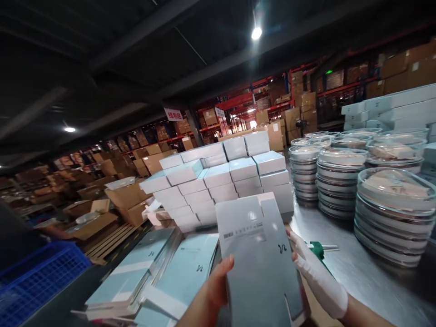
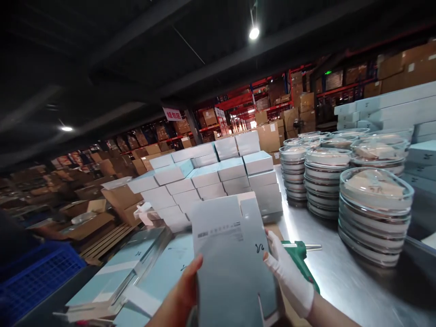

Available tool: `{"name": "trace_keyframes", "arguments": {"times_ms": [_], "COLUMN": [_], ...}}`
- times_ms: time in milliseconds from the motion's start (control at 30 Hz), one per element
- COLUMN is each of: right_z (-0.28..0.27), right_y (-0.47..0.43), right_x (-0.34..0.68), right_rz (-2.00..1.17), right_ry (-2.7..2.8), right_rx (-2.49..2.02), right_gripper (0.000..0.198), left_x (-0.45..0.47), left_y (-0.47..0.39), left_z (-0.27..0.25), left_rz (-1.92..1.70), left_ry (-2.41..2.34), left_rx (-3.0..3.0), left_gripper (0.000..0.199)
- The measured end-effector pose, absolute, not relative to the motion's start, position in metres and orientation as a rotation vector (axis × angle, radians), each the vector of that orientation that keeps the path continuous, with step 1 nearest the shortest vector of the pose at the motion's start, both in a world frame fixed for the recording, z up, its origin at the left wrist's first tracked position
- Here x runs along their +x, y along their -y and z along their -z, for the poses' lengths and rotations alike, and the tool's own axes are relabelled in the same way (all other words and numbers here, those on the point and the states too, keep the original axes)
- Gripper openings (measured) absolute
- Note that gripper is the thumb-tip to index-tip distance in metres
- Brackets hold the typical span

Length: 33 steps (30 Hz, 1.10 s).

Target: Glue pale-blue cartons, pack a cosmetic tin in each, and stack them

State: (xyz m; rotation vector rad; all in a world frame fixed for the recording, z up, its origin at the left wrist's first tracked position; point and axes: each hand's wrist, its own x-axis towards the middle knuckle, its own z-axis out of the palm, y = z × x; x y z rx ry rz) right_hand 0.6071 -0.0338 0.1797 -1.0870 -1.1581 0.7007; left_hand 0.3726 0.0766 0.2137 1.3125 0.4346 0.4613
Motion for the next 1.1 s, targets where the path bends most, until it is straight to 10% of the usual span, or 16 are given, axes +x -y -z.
{"name": "trace_keyframes", "arguments": {"times_ms": [133,400,633,800,1100], "right_z": [-0.189,-0.221,-0.228,-0.22,-0.188], "right_y": [0.049,0.058,0.049,0.039,0.04], "right_x": [0.598,0.589,0.6,0.592,0.652], "right_rz": [-0.792,-0.679,-0.564,-0.256,-0.091], "right_ry": [1.08,1.154,1.027,0.874,1.132], "right_rx": [-1.066,-1.085,-1.13,-1.308,-1.671], "right_gripper": [0.11,0.088,0.071,0.038,0.046], "left_x": [0.392,0.432,0.415,0.418,0.398], "left_y": [-0.076,-0.092,-0.086,-0.075,-0.095], "left_z": [-0.198,-0.171,-0.154,-0.139,-0.149], "left_rz": [-0.686,-1.309,-1.263,-1.399,-1.531], "left_ry": [-0.411,-0.597,-0.345,-0.362,-0.571], "left_rx": [1.354,1.638,2.016,1.842,1.794], "left_gripper": [0.106,0.172,0.064,0.085,0.058]}}
